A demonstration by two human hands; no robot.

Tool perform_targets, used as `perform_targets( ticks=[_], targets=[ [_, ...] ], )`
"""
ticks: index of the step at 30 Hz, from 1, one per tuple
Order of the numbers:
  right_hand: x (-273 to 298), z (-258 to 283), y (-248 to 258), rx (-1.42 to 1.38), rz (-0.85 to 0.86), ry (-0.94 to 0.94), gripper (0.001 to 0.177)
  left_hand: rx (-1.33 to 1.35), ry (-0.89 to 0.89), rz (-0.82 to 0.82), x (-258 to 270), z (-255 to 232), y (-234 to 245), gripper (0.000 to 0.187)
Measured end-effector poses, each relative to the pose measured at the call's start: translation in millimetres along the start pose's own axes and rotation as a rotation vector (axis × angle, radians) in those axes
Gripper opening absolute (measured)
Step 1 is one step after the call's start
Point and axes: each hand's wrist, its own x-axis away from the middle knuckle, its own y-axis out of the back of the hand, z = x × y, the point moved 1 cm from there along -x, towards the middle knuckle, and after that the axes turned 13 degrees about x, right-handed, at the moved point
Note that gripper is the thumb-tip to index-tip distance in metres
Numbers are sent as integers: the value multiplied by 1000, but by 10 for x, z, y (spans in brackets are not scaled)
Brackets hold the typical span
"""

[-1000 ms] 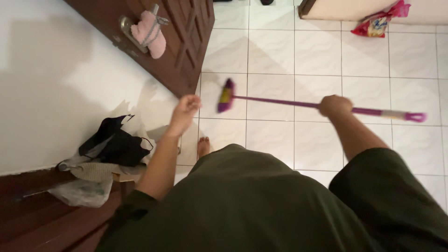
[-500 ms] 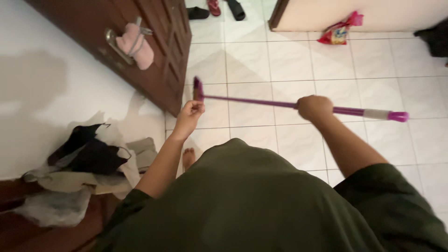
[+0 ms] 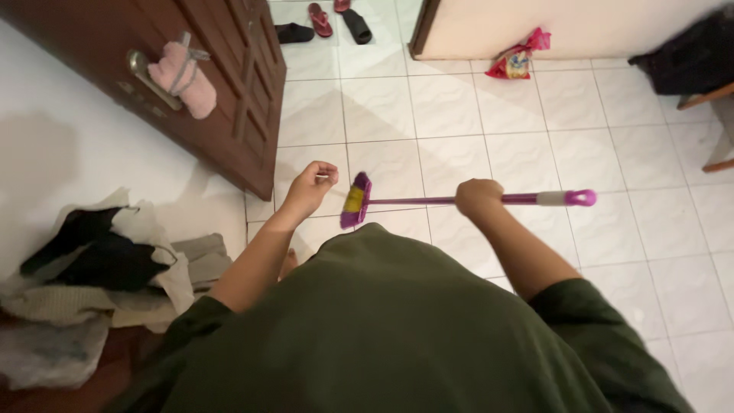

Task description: The person sweeps a tiled floor using a broom with a purple handle, navigating around furniture and a door.

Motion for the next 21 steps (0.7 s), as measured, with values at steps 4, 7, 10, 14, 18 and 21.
perform_targets(
  ticks=[4,7,10,14,18,21],
  targets=[
    [-158,233,203,45,-1,39,25,-3,26,-47,266,47,25,26],
    [-328,353,355,70,-24,82,25,5,75,-135,559,125,54,26],
    [-412,390,450,100,-158,144,30,40,116,-220,890,255,147,27],
    [-206,443,735,241,-148,209,31,29,135,-328,1589,416,365,28],
    [505,523,1215,280,-247,242,29,28,192,-426,2217,581,639,30],
    [1198,754,1419,380,-212,310,27,59,117,-372,2484,775,804,41]
  ],
)
